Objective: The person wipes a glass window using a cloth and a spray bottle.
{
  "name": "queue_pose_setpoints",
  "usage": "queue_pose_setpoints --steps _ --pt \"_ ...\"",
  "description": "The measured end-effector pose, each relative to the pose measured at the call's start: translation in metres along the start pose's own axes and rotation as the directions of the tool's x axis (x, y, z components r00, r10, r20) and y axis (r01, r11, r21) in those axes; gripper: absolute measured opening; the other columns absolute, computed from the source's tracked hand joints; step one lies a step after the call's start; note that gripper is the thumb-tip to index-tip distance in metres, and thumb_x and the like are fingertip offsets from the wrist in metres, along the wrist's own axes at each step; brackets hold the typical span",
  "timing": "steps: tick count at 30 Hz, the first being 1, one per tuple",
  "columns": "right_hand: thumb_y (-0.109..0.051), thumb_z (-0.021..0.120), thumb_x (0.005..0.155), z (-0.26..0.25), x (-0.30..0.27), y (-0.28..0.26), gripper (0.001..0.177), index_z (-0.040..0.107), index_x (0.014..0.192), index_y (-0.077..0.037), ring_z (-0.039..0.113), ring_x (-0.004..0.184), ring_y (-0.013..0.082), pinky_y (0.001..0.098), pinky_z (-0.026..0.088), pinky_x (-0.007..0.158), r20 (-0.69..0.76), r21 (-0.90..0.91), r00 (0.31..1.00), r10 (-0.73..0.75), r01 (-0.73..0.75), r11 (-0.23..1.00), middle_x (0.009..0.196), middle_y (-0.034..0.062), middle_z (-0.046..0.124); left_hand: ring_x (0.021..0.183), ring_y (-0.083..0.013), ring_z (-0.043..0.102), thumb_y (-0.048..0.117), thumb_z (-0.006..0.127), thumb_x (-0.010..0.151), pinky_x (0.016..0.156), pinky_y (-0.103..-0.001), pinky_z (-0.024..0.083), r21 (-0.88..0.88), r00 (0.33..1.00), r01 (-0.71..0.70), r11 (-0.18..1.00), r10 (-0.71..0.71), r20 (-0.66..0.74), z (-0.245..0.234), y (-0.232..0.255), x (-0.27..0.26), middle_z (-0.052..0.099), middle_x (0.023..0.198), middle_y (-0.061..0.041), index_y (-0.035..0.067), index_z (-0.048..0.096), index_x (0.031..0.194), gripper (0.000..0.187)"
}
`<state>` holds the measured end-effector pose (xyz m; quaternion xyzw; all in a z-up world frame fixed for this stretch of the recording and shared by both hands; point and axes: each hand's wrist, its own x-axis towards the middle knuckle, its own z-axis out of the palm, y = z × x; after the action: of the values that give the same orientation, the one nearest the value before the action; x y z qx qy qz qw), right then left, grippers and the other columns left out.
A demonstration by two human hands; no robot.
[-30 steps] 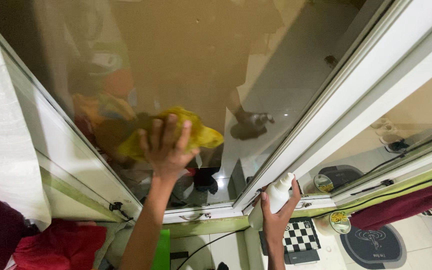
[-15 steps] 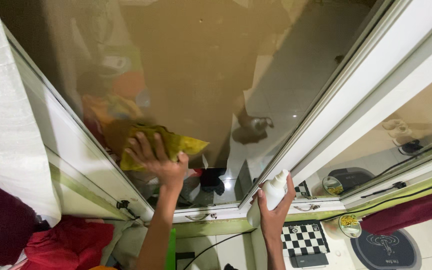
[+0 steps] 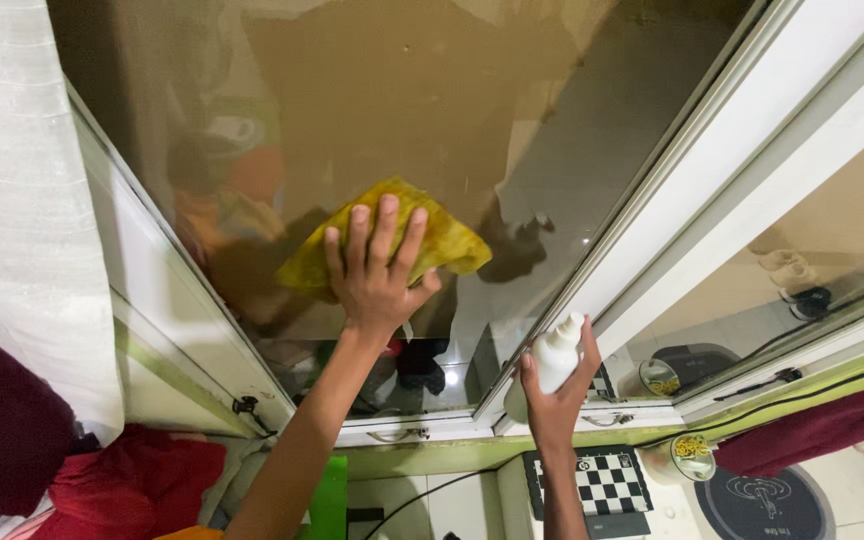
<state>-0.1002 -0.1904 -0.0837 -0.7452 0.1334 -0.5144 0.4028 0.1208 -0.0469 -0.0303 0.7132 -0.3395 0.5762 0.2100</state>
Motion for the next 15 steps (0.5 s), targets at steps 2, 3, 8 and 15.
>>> queue_pose_setpoints --steps 2,3,8,15 --pt "-0.003 0.072 0.091 0.003 0.012 0.001 0.086 0.022 0.161 -0.006 0.062 0.105 0.025 0.0391 0.056 0.089 0.02 -0.039 0.999 -0.05 0.051 0.998 0.142 0.0231 0.043 0.152 -0.0315 0.035 0.053 0.048 0.105 0.128 -0.056 0.015 0.022 0.999 -0.033 0.999 0.033 -0.011 -0.003 0.001 0.01 0.043 0.162 -0.005 0.027 0.057 0.153 0.055" --pt "-0.003 0.072 0.091 0.004 0.018 0.001 0.086 0.022 0.161 -0.006 0.062 0.105 0.025 0.0391 0.056 0.089 0.02 -0.038 0.998 -0.052 0.052 0.998 0.142 0.0231 0.043 0.152 -0.0294 0.036 0.053 0.048 0.105 0.128 -0.054 0.015 0.042 0.998 -0.065 0.997 0.066 -0.023 -0.005 0.002 0.012 0.044 0.162 -0.003 0.029 0.057 0.153 0.055" --pt "-0.003 0.07 0.094 0.005 0.047 0.005 0.088 0.018 0.164 -0.012 0.066 0.096 0.0189 0.0339 0.06 0.082 0.078 0.272 0.996 0.045 -0.064 0.96 0.122 0.0142 0.06 0.153 -0.0271 0.033 0.062 0.054 0.108 0.129 -0.054 0.016 0.031 0.992 -0.113 0.993 0.112 0.052 -0.017 -0.02 0.006 0.044 0.163 -0.002 0.029 0.054 0.156 0.058" --pt "-0.01 0.074 0.096 -0.005 0.066 0.028 0.085 0.022 0.163 -0.011 0.068 0.095 0.0199 0.0341 0.06 0.083 0.091 0.296 0.995 0.046 -0.071 0.953 0.121 0.0165 0.058 0.152 -0.0341 0.031 0.07 0.04 0.106 0.126 -0.061 0.019 0.126 0.999 -0.003 0.992 -0.001 0.035 -0.017 -0.064 -0.016 0.042 0.163 -0.01 0.022 0.052 0.155 0.07"
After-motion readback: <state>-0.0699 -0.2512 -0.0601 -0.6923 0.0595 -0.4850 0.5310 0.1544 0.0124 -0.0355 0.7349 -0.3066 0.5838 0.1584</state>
